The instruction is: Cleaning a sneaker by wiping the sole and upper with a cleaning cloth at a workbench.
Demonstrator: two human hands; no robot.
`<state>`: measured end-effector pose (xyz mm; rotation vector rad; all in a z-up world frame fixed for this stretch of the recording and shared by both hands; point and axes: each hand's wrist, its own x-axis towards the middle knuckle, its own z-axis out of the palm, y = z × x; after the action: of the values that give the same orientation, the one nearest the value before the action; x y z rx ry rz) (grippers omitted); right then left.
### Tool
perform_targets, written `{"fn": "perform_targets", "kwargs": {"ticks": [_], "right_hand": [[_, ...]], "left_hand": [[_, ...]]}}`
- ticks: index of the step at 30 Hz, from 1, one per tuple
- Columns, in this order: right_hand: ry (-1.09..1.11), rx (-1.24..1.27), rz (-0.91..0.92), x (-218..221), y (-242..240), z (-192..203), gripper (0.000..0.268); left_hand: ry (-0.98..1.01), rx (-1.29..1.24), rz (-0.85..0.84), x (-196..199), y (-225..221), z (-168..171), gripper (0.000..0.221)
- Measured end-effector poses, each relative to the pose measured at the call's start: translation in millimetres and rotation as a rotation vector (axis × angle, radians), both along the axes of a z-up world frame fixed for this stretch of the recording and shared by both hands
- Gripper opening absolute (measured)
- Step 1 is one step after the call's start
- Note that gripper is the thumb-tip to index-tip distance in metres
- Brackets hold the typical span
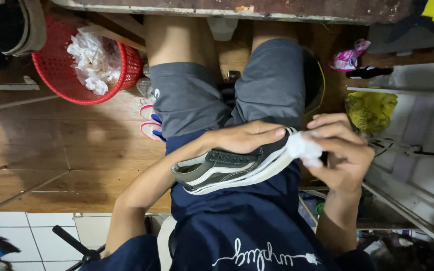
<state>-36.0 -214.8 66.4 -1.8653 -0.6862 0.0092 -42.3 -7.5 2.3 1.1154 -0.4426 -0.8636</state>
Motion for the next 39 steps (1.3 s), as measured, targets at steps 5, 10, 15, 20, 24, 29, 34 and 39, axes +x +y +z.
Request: {"fn": "perform_targets", "kwargs": {"ticks": [5,10,15,20,24,29,34,39], "right_hand": [[-0.066,-0.129,-0.055,-6.3,7.3,10.9,0.027],[-0.276,0.025,-0.227,-3.8,14.9,-12.7,0.031],[-0.478,-0.002,-0.256,-26.5,30.0,-9.3,0.027],[-0.511,-0.071,-0.363,-18.4,29.8,-3.8,0.029],[-0.506,-0.095,-0.333,-35.0,35.2,4.0,0.024],[-0.544,-0.261,-0.432,-30.8,37.8,11.6,0.021],[-0.958,-0.261,-0.184,-41.7,28.6,-5.6,0.025],[-0.655,-0.295,-0.296,-43.0,46.2,13.6,0.029]], "left_hand": [[-0.031,-0.03,0.03,1.3,1.7,-2.4,0.055],[-0.063,-0.224,0.136,-5.0,-3.3,-36.7,0.04],[-0.064,-0.223,0.14,-13.0,-5.3,-59.2,0.04],[-0.06,-0.249,0.151,-12.9,-10.7,-75.6,0.039],[-0.077,-0.257,0.146,-3.2,0.2,-19.5,0.039],[-0.106,-0.066,0.118,-5.3,2.6,-17.4,0.042],[0.04,-0.261,0.049,-3.0,3.9,-0.7,0.052],[0.06,0.091,0.081,1.8,-3.2,-16.3,0.064]]}}
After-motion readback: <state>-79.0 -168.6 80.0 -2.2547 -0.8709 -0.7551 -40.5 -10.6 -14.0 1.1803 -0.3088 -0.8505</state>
